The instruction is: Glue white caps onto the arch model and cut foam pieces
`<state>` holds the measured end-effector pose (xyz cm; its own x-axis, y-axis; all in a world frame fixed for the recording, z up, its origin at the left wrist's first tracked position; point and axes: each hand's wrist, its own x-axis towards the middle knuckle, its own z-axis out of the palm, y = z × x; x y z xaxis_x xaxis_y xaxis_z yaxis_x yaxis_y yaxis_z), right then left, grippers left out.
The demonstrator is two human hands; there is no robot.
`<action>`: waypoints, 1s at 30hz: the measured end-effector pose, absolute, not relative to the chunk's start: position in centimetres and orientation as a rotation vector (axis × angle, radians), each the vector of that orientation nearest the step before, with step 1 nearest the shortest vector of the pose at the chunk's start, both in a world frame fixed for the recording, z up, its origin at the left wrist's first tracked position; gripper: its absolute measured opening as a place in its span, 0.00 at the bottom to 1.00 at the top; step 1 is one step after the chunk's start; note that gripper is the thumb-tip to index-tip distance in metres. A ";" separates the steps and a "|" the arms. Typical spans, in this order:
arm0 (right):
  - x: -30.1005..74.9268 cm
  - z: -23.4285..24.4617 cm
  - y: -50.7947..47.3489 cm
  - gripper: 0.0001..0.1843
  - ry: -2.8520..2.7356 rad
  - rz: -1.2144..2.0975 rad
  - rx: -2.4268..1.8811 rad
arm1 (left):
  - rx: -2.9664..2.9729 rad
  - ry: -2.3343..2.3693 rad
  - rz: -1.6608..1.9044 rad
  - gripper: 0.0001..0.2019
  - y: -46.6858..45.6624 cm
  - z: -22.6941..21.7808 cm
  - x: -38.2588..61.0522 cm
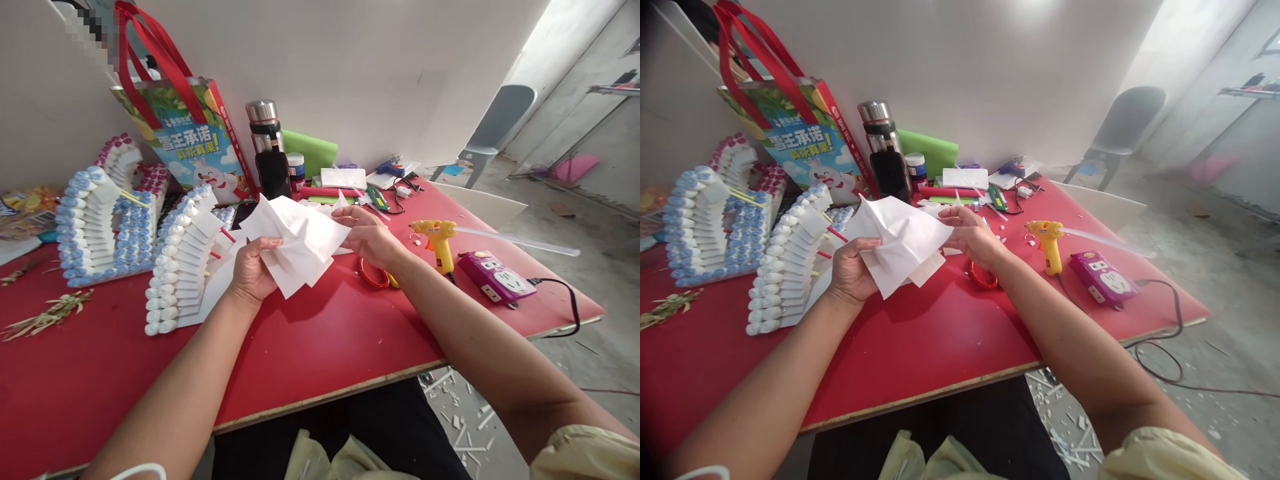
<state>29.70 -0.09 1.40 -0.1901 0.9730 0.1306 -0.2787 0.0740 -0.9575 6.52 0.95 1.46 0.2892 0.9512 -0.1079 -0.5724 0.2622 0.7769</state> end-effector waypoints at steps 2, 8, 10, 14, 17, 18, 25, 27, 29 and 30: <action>30.0 1.6 0.1 0.16 -1.026 1.597 -0.839 | 0.754 0.702 1.096 0.20 0.7 1.3 6.5; 30.6 1.7 -0.2 0.23 -1.019 1.833 -0.874 | 0.854 0.826 0.925 0.13 0.4 0.7 6.8; 30.4 1.7 -0.4 0.20 -1.051 1.781 -0.929 | 0.914 0.816 0.949 0.14 0.5 0.7 6.8; 30.3 1.7 -0.4 0.18 -1.056 1.624 -1.056 | 1.055 0.837 1.021 0.19 1.0 0.3 6.7; 30.6 1.6 -0.3 0.17 -1.098 1.586 -1.109 | 1.109 0.858 1.024 0.20 1.5 -0.1 6.5; 30.8 1.5 -0.2 0.17 -1.113 1.585 -1.101 | 1.110 0.863 1.022 0.19 1.6 -0.2 6.5; 31.5 0.7 0.3 0.15 -1.175 1.469 -1.027 | 1.125 0.831 1.108 0.20 1.9 -0.3 6.5; 31.6 0.7 0.4 0.15 -1.164 1.475 -1.010 | 1.123 0.815 1.110 0.19 1.9 -0.2 6.5; 31.7 0.7 0.4 0.16 -1.160 1.499 -0.985 | 1.109 0.795 1.117 0.18 1.9 -0.1 6.4; 31.7 0.7 0.5 0.17 -1.158 1.510 -0.975 | 1.100 0.787 1.119 0.18 1.8 0.0 6.4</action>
<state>31.72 0.45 0.70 -0.2176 0.9753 -0.0387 -0.2161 -0.0868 -0.9725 6.40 1.85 -0.01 0.2813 0.9591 0.0320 -0.2942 0.0545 0.9542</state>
